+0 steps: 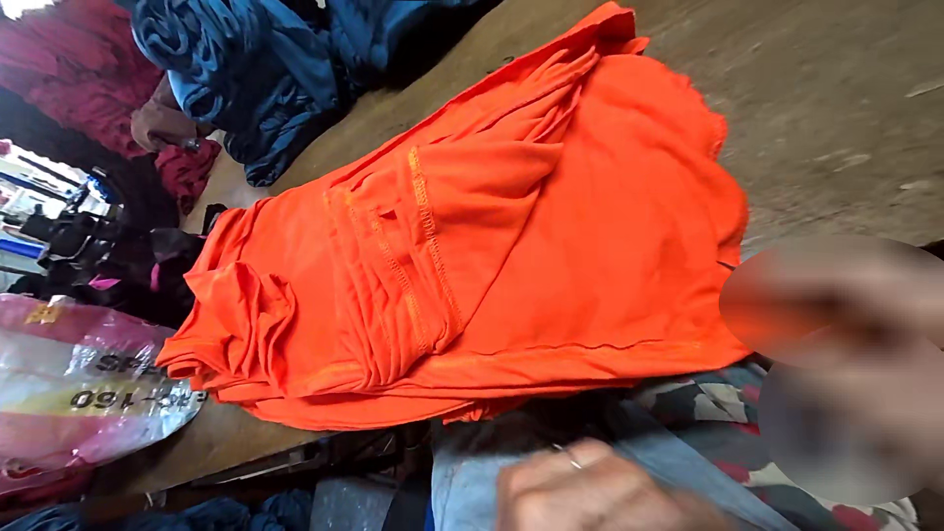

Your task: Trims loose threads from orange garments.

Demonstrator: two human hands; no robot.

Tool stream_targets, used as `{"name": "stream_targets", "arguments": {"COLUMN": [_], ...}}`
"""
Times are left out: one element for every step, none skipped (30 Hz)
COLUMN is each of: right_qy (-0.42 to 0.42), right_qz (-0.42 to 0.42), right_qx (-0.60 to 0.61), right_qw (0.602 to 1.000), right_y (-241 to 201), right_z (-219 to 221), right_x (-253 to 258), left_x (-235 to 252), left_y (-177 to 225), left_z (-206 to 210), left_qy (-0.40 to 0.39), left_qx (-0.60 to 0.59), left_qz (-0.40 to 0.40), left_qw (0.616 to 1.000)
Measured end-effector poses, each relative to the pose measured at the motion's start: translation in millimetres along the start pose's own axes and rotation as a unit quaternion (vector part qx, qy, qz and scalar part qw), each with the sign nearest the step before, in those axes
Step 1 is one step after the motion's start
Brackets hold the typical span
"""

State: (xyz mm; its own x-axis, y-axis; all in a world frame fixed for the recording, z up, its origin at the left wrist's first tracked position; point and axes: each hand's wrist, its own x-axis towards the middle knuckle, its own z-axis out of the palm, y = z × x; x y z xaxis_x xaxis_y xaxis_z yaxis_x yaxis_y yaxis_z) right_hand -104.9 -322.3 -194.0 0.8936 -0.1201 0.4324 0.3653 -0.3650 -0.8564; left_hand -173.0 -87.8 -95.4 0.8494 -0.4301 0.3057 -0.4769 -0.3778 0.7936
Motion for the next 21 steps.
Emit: {"name": "stream_targets", "arguments": {"right_qy": [0.004,0.007,0.009,0.011,0.016,0.021,0.026,0.031,0.036,0.040,0.042,0.040,0.030,0.017,-0.003,-0.024,-0.042,-0.060,-0.077,-0.099,-0.128], "right_qz": [-0.009,-0.022,-0.035,-0.049,-0.063,-0.075,-0.083,-0.091,-0.098,-0.108,-0.126,-0.150,-0.174,-0.196,-0.214,-0.230,-0.245,-0.261,-0.276,-0.288,-0.295], "right_qx": [0.011,0.023,0.027,0.028,0.028,0.026,0.020,0.009,-0.013,-0.042,-0.069,-0.096,-0.122,-0.141,-0.156,-0.163,-0.162,-0.157,-0.146,-0.125,-0.097], "right_qw": [1.000,0.999,0.999,0.998,0.997,0.997,0.996,0.995,0.994,0.992,0.989,0.983,0.977,0.970,0.964,0.959,0.955,0.951,0.947,0.944,0.942], "right_y": [-3.3,-7.4,-12.6,-18.6,-24.6,-30.5,-35.5,-39.6,-43.5,-46.5,-48.0,-48.4,-48.8,-49.0,-49.8,-50.4,-50.0,-48.8,-47.2,-45.4,-43.7], "right_z": [-0.4,-0.6,-0.5,-0.4,0.0,0.2,0.1,-0.1,-0.2,0.0,0.5,1.7,2.7,4.9,8.3,13.3,19.5,25.7,30.8,33.2,32.7], "right_x": [1.7,3.7,6.5,9.6,12.8,16.0,18.7,21.2,23.4,25.3,26.6,26.7,25.0,20.9,14.4,6.4,-2.5,-10.2,-15.4,-18.5,-19.4], "left_x": [10.6,20.6,30.3,39.3,47.4,54.0,59.2,62.2,63.6,63.0,60.9,58.1,54.9,52.4,50.0,47.6,45.6,43.9,42.2,40.3,39.3], "left_y": [2.1,2.3,0.2,-4.3,-10.0,-14.5,-16.8,-17.1,-16.0,-13.9,-10.9,-8.4,-7.2,-8.0,-10.8,-14.8,-19.0,-22.3,-24.6,-26.3,-27.3], "left_z": [-3.5,-4.0,-2.0,1.6,5.1,7.8,8.4,7.4,5.0,1.6,-2.7,-7.2,-11.3,-14.2,-15.9,-17.0,-17.5,-17.8,-17.9,-17.6,-16.3], "left_qy": [0.046,0.079,0.100,0.113,0.119,0.119,0.117,0.118,0.127,0.140,0.154,0.171,0.193,0.220,0.248,0.269,0.283,0.287,0.284,0.279,0.281], "left_qx": [0.041,0.092,0.151,0.200,0.235,0.255,0.259,0.251,0.230,0.195,0.152,0.104,0.057,0.008,-0.043,-0.089,-0.134,-0.170,-0.188,-0.184,-0.163], "left_qz": [0.005,0.012,0.023,0.038,0.058,0.074,0.086,0.091,0.091,0.086,0.073,0.053,0.029,0.008,-0.011,-0.030,-0.044,-0.055,-0.060,-0.059,-0.055], "left_qw": [0.998,0.993,0.983,0.972,0.963,0.957,0.955,0.957,0.961,0.967,0.973,0.978,0.979,0.975,0.968,0.959,0.949,0.941,0.938,0.940,0.944]}}
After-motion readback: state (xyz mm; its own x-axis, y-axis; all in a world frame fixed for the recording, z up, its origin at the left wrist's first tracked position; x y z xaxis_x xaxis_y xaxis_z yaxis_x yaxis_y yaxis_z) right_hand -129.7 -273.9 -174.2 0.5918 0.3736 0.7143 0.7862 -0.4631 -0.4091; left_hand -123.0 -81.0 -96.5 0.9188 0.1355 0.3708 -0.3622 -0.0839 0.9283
